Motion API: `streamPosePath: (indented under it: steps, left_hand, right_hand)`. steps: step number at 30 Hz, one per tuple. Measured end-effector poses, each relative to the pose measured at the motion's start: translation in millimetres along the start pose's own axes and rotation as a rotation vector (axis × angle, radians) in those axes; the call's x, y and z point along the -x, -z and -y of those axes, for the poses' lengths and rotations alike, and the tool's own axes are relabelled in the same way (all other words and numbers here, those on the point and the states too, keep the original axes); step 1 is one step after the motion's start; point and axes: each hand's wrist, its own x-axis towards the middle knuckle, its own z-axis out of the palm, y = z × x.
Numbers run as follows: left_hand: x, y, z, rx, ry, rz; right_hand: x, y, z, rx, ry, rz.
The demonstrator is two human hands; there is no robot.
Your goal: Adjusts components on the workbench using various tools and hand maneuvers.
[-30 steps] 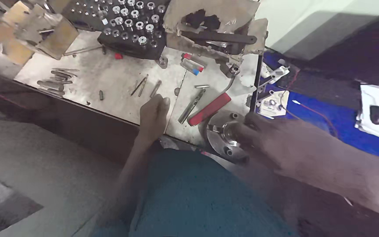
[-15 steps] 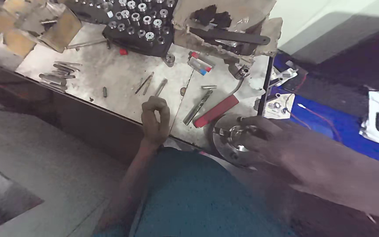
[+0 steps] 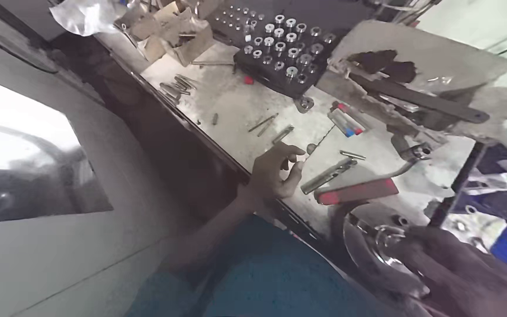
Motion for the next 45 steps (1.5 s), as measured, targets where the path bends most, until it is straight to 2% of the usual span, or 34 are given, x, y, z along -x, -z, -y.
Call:
streamPosePath:
  steps: [2,7,14,17,19,21,23,26,28,30,31,36,41,45]
  left_hand:
    - [0,0,1,-0.008,-0.011,-0.011]
    - [0,0,-1,-0.029,-0.004,-0.019]
    - [1,0,3,-0.013,-0.029,-0.008]
    - [2,-2,4,-0.034,-0.043,-0.013]
    - [3,-2,5,-0.044,-0.041,-0.009]
    - [3,-1,5,-0.073,-0.037,-0.011]
    - [4,-2,5,-0.096,-0.039,-0.009]
    - [3,-2,4,-0.125,-0.054,0.009]
    - [3,-2,4,-0.128,-0.058,0.018]
    - [3,-2,3,-0.136,-0.062,0.025]
    - [2,-2,3,-0.136,-0.069,0.023]
    - [1,-3,0,-0.14,-0.059,0.032]
    - [1,-3,-4,-0.175,-0.05,0.056]
    - [2,0,-11,-0.281,-0.002,0.039]
  right_hand:
    - [0,4,-4,-0.047,0.092,0.0]
    - [-2,0,2,0.019,-0.066,-0.004]
    - [1,7,-8,-0.014,0.214,-0.024]
    - [4,11,-10,-0.062,0.081,-0.049]
    - [6,0,-5,0.056,-0.095,-0.192]
    - [3,-21,-2,0.235,-0.142,-0.346]
    - [4,-26,-4,0.26,-0.055,-0.337]
    - [5,-21,-11,0.13,0.103,-0.258]
    - [5,-19,-12,0.079,0.036,-0.211]
    - [3,-22,-7,0.119,-0.086,-0.26]
    - [1,-26,-6,0.149,-0.093,-0.306]
    - [7,-19,-10,0.05,0.127,-0.256]
    - [2,-32,-9,0.116,-0.025,-0.415]
    - [8,-26,-5,0.099,0.142,-0.427]
